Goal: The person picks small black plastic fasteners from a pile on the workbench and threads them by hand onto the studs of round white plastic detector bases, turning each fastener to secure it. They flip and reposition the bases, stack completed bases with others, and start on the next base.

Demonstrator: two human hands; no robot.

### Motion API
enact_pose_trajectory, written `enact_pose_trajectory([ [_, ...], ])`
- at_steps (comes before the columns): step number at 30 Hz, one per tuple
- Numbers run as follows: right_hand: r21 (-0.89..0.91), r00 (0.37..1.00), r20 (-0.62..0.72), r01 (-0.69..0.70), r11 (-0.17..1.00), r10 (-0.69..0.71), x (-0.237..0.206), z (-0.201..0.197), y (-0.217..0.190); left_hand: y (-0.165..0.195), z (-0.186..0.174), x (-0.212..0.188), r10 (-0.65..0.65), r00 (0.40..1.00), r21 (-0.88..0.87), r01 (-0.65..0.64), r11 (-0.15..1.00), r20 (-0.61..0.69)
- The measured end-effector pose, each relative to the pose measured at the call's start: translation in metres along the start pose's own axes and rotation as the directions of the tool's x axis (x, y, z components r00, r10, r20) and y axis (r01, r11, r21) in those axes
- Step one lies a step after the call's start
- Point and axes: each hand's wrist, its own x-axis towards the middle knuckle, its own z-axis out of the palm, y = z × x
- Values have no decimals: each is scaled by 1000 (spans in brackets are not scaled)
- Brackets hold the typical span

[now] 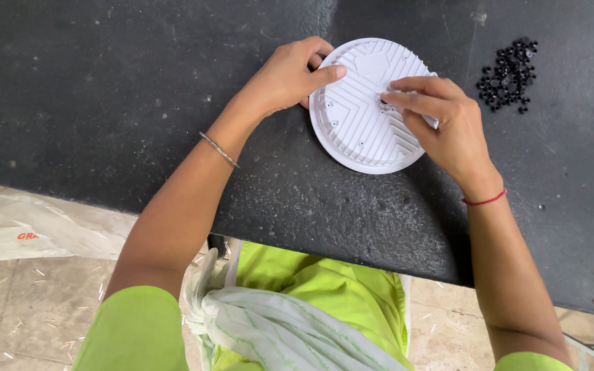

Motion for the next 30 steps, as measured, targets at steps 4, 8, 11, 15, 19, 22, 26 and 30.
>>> enact_pose_trajectory([
  [4, 15, 1000, 1, 3, 1000, -3, 0, 0, -2, -2, 0, 0, 0, 1000, 27, 0, 1000, 0],
  [8, 83, 999, 7, -48, 995, 48, -1, -2, -4, -4, -1, -1, 22, 1000, 1, -22, 1000, 1],
  [11, 102, 997, 19, -79, 992, 77, -2, -5, -4, -4, -1, 0, 3, 1000, 10, -3, 1000, 5],
  [15, 109, 996, 26, -88, 990, 85, -3, -5, -3, -3, -1, 0, -1, 1000, 18, 1, 1000, 7],
  [19, 94, 998, 25, -66, 993, 64, -3, -4, -2, -1, -1, -1, -1, 1000, 21, 1, 1000, 8],
  [22, 88, 997, 25, -69, 994, 67, -2, -4, -3, 0, -1, -1, -4, 1000, 33, 4, 999, 3],
  [26, 110, 997, 15, -76, 991, 75, -2, -5, -4, 0, -2, -1, -1, 1000, 31, 1, 1000, 4],
  [30, 113, 998, -4, -59, 992, 60, -1, -3, -6, -1, -2, -1, 12, 1000, 21, -12, 1000, 10],
])
